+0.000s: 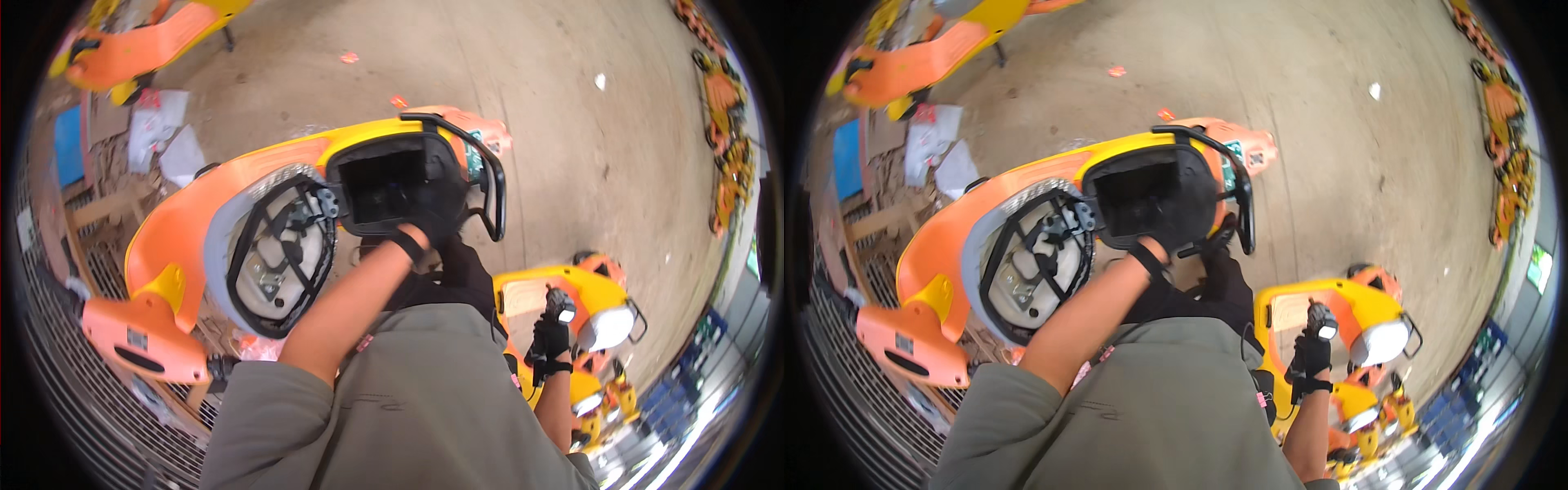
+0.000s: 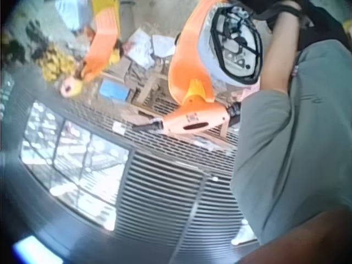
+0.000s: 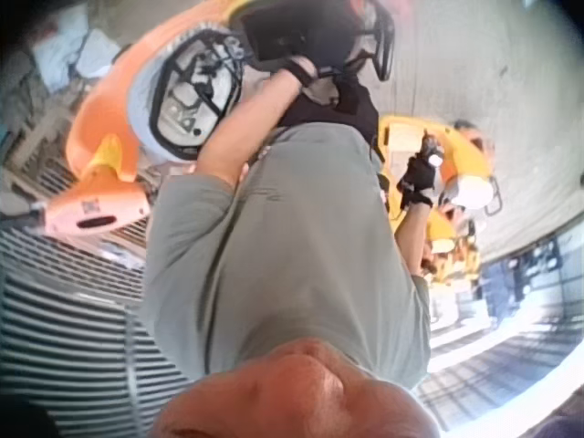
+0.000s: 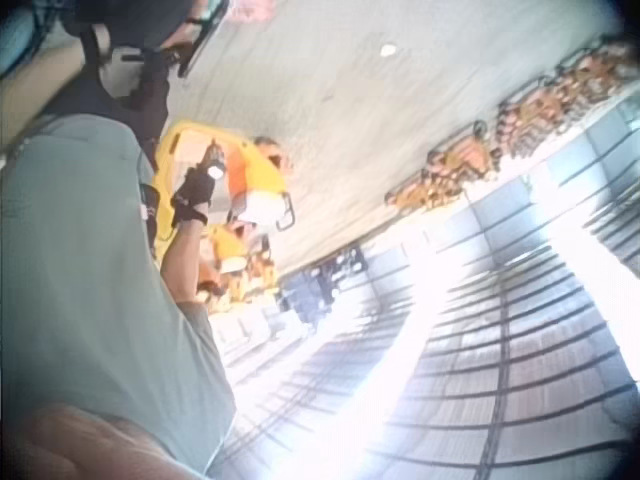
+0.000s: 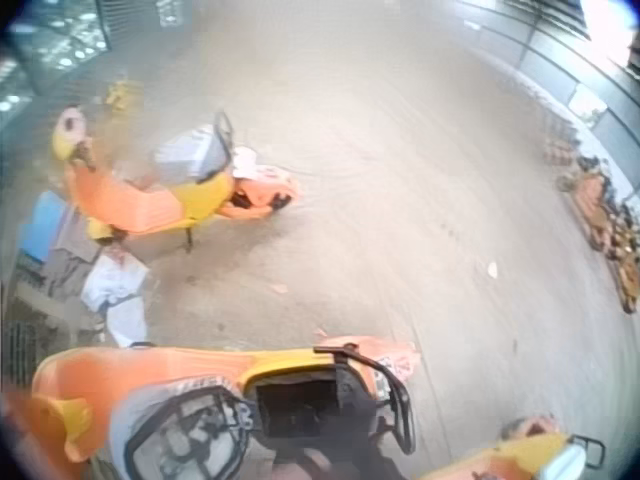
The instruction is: The person, wearing black gloves, opens the seat of an electric scooter, adjusts wires and internal components by hand, and then uses a power drill to tighten screws inside the battery compartment.
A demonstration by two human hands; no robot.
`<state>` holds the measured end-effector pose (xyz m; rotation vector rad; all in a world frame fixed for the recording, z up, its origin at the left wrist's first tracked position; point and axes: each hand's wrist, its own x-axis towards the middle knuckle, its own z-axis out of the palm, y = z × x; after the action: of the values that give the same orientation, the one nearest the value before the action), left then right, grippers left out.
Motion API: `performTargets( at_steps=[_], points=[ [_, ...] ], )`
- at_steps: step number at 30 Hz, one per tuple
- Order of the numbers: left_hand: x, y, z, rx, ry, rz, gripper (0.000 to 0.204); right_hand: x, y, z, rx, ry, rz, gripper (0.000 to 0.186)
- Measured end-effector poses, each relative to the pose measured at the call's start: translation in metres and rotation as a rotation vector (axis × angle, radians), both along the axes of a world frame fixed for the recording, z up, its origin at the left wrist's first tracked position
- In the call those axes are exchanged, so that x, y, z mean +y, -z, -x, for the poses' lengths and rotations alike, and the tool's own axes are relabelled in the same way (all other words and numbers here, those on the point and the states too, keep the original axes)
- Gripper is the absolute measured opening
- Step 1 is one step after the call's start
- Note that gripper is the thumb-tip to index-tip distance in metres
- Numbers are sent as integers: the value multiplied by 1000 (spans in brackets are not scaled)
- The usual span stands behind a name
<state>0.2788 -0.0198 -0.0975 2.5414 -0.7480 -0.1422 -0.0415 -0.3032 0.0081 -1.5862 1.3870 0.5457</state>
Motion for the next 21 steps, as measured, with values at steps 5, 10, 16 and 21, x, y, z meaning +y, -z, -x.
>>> performTargets(
  at_steps=[5,10,16,21],
  points=[
    [-68,-31,58,686,-274,310,53,-90,61,37,169,108,-275,10],
    [-82,-38,64,714,-433,310,45,-177,106,8,67,-995,134,10],
    [-100,-22,82,212,-664,14,23,-209,103,-93,64,-591,-118,6],
    [-87,-42,68,588,-714,114,40,-236,121,-122,93,-666,-60,4]
  ],
)
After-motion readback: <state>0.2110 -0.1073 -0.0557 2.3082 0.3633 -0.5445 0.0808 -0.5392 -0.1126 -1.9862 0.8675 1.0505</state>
